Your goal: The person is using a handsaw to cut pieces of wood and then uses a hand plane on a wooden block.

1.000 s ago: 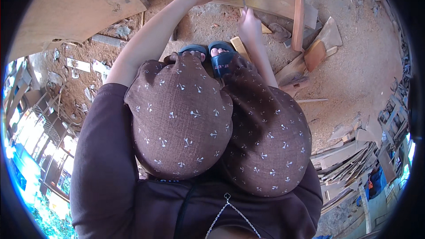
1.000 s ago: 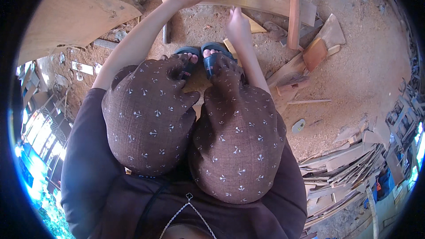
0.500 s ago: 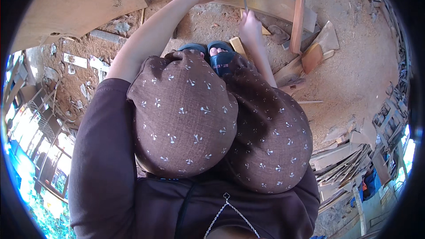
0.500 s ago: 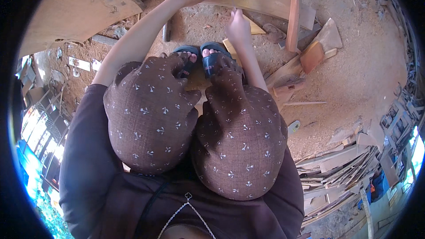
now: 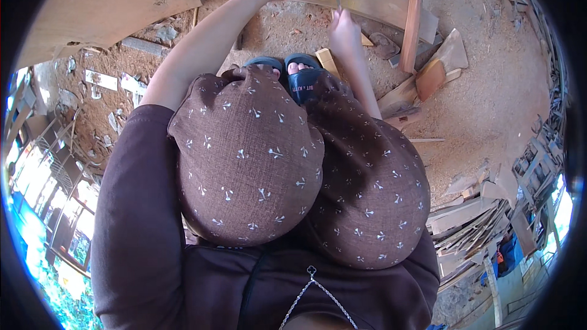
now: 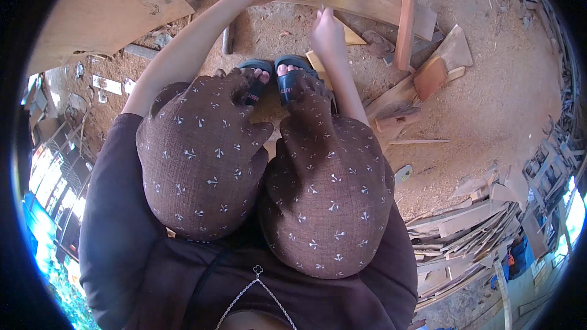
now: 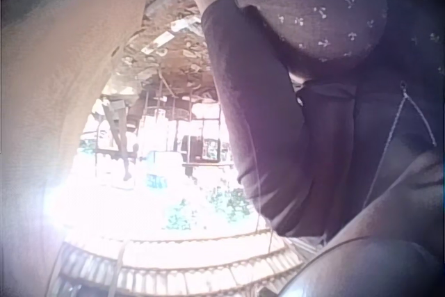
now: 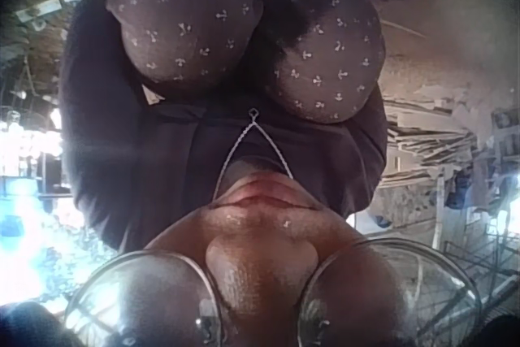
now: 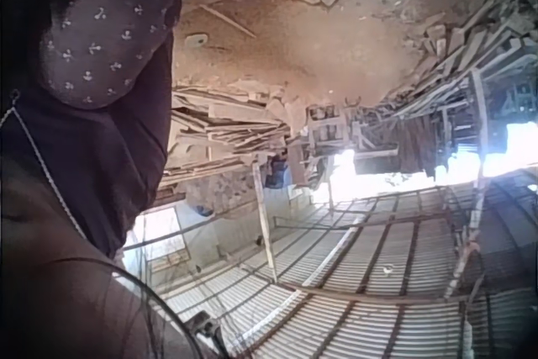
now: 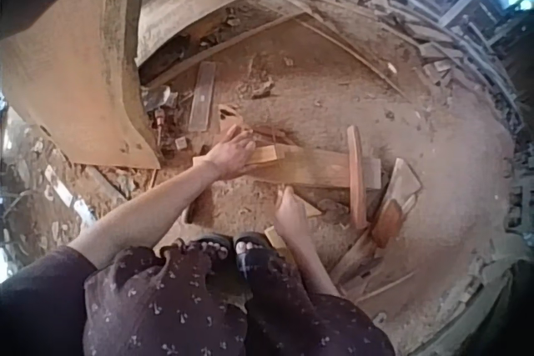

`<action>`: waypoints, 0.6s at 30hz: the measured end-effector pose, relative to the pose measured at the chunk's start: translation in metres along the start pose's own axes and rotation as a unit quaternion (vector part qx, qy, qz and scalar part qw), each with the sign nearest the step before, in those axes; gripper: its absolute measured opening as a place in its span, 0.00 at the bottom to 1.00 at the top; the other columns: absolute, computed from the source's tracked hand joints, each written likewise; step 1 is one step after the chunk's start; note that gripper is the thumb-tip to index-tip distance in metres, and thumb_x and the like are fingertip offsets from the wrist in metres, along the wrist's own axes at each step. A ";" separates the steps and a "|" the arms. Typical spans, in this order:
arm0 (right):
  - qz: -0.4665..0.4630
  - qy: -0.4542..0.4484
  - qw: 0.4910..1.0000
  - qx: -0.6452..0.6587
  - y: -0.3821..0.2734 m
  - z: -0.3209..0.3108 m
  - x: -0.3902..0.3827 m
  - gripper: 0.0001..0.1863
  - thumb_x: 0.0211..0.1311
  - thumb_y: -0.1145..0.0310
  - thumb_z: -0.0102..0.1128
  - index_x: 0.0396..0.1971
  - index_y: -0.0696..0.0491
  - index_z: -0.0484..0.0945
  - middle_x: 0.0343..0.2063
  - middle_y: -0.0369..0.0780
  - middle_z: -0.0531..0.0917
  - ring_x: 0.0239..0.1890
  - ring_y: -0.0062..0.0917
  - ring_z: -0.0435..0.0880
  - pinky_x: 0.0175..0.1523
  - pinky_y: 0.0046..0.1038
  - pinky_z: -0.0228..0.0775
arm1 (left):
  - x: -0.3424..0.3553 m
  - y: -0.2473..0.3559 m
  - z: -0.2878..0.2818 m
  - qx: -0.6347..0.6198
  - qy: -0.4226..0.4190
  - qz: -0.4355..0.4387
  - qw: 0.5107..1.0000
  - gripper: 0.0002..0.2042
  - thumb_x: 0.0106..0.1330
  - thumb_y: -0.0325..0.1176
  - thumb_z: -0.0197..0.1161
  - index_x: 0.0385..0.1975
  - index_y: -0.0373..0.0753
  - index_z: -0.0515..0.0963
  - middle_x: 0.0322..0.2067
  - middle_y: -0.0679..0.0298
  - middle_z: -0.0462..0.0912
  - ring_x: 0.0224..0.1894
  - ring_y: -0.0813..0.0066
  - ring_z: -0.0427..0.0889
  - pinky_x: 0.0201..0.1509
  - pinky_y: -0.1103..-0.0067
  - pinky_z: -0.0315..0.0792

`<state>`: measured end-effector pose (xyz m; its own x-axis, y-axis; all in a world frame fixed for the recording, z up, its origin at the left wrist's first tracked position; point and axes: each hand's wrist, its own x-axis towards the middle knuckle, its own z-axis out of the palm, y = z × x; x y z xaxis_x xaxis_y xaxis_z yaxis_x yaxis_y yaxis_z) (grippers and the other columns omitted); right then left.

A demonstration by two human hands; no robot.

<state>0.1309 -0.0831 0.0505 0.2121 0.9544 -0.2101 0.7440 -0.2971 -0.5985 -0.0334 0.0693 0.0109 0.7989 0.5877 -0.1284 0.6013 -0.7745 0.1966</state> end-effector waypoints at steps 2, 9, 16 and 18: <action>0.043 -0.037 0.998 -0.016 -0.001 -0.003 -0.037 0.13 0.69 0.64 0.41 0.39 0.60 0.68 0.27 0.59 0.79 0.34 0.56 0.79 0.37 0.53 0.68 | -0.003 -0.004 0.002 -0.013 0.010 -0.001 1.000 0.31 0.66 0.53 0.50 0.56 0.29 0.65 0.61 0.49 0.66 0.69 0.57 0.54 0.73 0.61 0.38; 0.005 -0.024 0.999 -0.024 0.017 -0.014 -0.024 0.13 0.69 0.64 0.42 0.37 0.60 0.69 0.26 0.59 0.79 0.32 0.56 0.79 0.36 0.52 0.69 | 0.007 0.004 -0.003 -0.017 0.000 0.004 1.000 0.31 0.65 0.52 0.52 0.56 0.29 0.65 0.61 0.48 0.66 0.69 0.56 0.55 0.73 0.61 0.39; -0.011 0.021 1.000 0.016 0.008 0.006 -0.008 0.13 0.69 0.64 0.42 0.35 0.60 0.68 0.26 0.59 0.79 0.32 0.57 0.78 0.35 0.52 0.69 | 0.002 -0.001 -0.003 0.010 0.001 0.004 1.000 0.31 0.64 0.52 0.53 0.54 0.28 0.66 0.60 0.47 0.67 0.68 0.55 0.56 0.73 0.60 0.40; 0.040 -0.040 0.998 -0.002 0.018 0.007 -0.044 0.13 0.69 0.63 0.42 0.35 0.59 0.68 0.26 0.59 0.79 0.32 0.57 0.78 0.35 0.51 0.69 | -0.001 0.000 -0.004 -0.018 0.001 0.006 1.000 0.30 0.64 0.51 0.53 0.54 0.29 0.66 0.59 0.46 0.67 0.68 0.54 0.56 0.73 0.59 0.40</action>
<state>0.1308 -0.1304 0.0439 0.2196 0.9225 -0.3174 0.7300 -0.3712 -0.5739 -0.0344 0.0689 0.0146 0.8063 0.5784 -0.1235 0.5902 -0.7732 0.2321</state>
